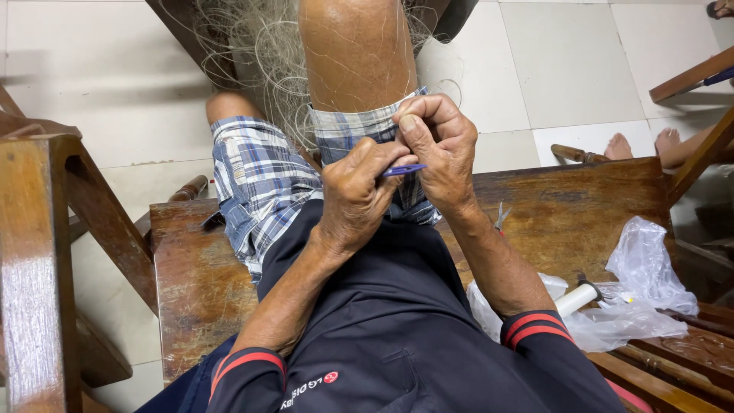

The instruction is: Repairing a fishing net using a netting needle and scissors

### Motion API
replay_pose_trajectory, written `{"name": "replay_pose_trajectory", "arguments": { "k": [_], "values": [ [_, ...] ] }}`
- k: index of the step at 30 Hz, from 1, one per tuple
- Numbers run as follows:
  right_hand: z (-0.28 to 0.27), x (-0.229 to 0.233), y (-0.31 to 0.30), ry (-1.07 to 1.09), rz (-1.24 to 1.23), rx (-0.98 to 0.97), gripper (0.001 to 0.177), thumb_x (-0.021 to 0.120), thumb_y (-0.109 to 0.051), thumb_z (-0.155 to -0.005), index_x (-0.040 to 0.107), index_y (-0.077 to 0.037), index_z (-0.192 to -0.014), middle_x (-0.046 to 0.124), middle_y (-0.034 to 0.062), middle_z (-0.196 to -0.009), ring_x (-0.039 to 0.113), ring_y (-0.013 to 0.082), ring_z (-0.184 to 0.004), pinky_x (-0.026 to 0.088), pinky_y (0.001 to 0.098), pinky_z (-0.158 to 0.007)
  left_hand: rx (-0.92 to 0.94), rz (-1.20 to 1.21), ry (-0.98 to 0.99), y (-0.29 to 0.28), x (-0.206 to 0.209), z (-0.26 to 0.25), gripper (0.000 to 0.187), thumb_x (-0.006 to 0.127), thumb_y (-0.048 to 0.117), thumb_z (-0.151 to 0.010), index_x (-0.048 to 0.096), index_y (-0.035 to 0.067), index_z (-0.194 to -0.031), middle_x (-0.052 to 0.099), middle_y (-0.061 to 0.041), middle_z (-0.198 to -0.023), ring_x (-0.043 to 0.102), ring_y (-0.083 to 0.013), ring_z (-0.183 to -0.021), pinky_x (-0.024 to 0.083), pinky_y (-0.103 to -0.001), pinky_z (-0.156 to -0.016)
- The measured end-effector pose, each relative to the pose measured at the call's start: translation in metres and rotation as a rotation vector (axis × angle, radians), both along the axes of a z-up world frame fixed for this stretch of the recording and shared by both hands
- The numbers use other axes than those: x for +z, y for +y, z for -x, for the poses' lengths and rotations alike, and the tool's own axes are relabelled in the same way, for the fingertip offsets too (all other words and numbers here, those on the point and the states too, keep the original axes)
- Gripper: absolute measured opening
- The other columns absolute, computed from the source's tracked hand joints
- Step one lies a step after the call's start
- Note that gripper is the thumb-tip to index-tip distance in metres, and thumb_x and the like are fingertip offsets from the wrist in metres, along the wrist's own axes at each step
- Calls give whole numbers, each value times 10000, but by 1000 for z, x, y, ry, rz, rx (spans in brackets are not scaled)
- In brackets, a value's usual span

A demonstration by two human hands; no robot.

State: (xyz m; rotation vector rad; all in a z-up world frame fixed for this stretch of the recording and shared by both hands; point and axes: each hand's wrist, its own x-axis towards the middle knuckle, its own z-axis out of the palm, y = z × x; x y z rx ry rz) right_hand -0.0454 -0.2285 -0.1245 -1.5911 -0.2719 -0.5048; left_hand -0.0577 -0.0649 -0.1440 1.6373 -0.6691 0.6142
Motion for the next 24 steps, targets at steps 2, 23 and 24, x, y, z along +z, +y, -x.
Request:
{"name": "replay_pose_trajectory", "arguments": {
  "k": [2,23,24],
  "values": [
    [1,0,1,-1,4,-1,178,764,-119,-1209,738,36,-1124,729,129,-1035,699,116,-831,598,303,-754,-16,28,1,-1,-3,-1,86,859,191,-1141,865,153,-1218,746,-71,-918,829,-358,-787,671,-418,-673],
    [-6,-11,-2,-39,-5,8,161,768,-103,-1205,717,21,-1114,774,168,-1101,783,164,-763,664,335,-765,-63,167,94,-1,-16,19,74,782,135,-1189,819,118,-1127,689,-89,-840,717,-311,-666,591,-382,-624],
    [-7,-11,-2,-44,1,8,160,768,-101,-1204,717,20,-1113,773,171,-1103,787,169,-766,665,339,-768,-62,168,92,-1,-17,19,80,778,134,-1190,820,117,-1124,692,-92,-836,709,-316,-660,585,-386,-617]
  ]
}}
